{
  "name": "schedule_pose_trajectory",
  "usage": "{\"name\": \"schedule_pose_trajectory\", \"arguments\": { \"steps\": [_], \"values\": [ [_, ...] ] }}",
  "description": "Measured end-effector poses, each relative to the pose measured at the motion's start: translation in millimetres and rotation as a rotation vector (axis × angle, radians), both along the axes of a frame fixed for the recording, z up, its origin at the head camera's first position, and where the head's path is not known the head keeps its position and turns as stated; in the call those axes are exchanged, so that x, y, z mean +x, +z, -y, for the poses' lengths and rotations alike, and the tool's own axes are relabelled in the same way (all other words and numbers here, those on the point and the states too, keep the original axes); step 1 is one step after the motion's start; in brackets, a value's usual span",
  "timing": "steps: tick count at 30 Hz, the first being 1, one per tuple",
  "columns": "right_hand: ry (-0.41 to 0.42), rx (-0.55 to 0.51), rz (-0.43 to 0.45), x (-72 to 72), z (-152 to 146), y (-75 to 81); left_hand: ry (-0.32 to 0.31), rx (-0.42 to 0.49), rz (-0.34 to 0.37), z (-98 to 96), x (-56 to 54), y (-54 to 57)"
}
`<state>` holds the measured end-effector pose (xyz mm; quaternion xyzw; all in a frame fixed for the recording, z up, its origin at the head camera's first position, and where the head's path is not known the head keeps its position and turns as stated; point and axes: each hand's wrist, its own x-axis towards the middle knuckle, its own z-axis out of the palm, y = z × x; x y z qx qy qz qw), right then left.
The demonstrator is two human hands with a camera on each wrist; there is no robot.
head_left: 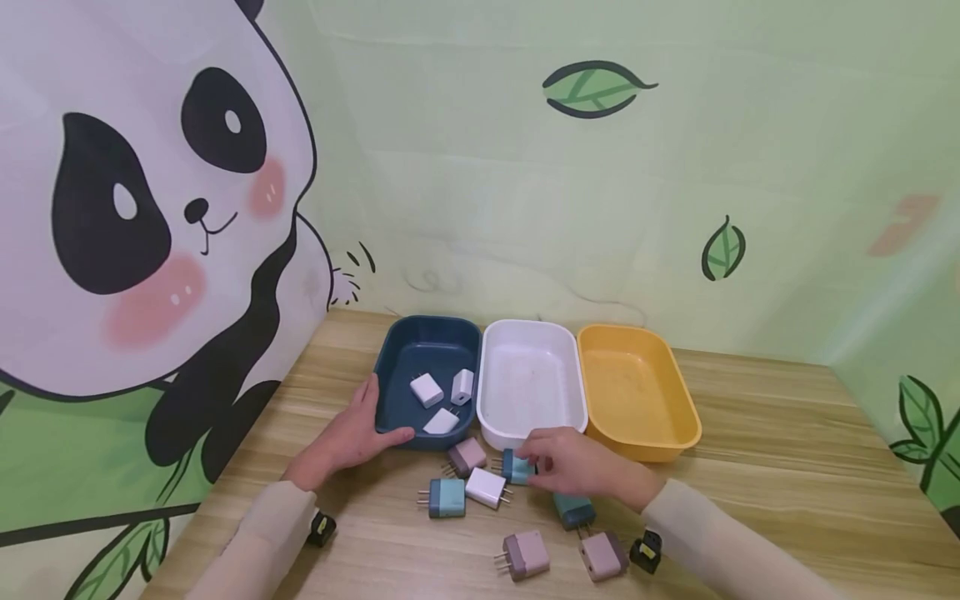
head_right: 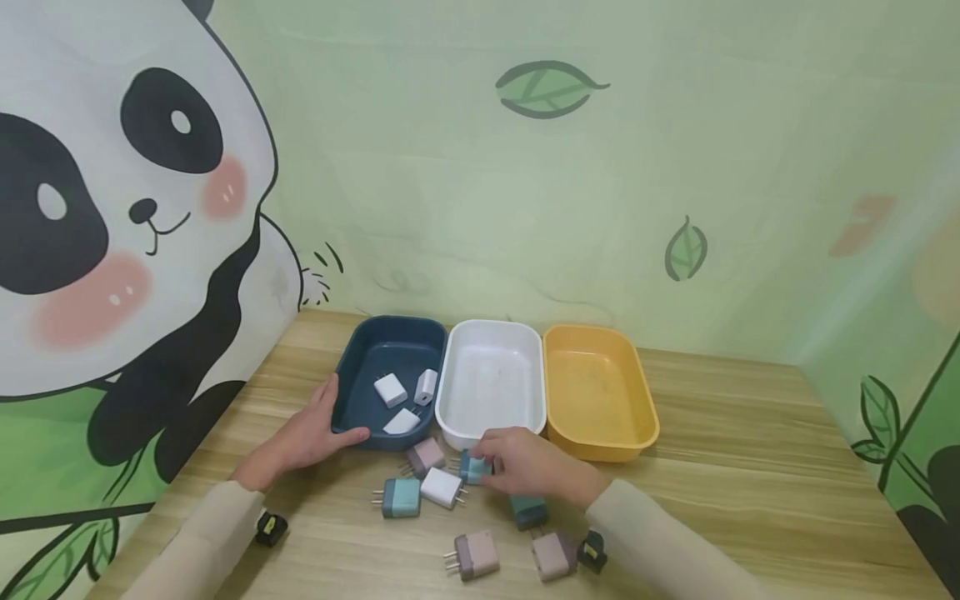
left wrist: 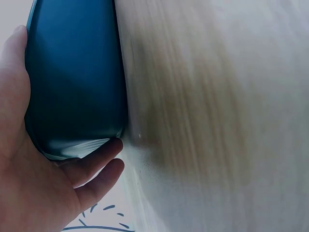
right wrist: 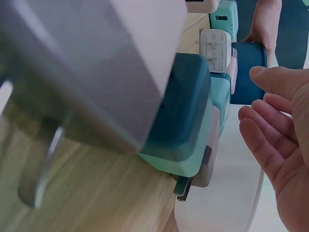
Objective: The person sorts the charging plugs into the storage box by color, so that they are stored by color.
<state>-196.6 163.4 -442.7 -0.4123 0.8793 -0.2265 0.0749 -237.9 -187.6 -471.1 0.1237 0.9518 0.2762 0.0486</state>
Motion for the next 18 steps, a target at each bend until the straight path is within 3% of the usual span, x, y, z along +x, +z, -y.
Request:
{"name": "schedule_pose_trajectory", "arguments": {
  "steps": [18],
  "values": [
    [0.095,0.052,-0.063,-1.1,17,-7.6,-0.001,-0.002,0.002,0.5,0.0,-1.2]
  ]
}}
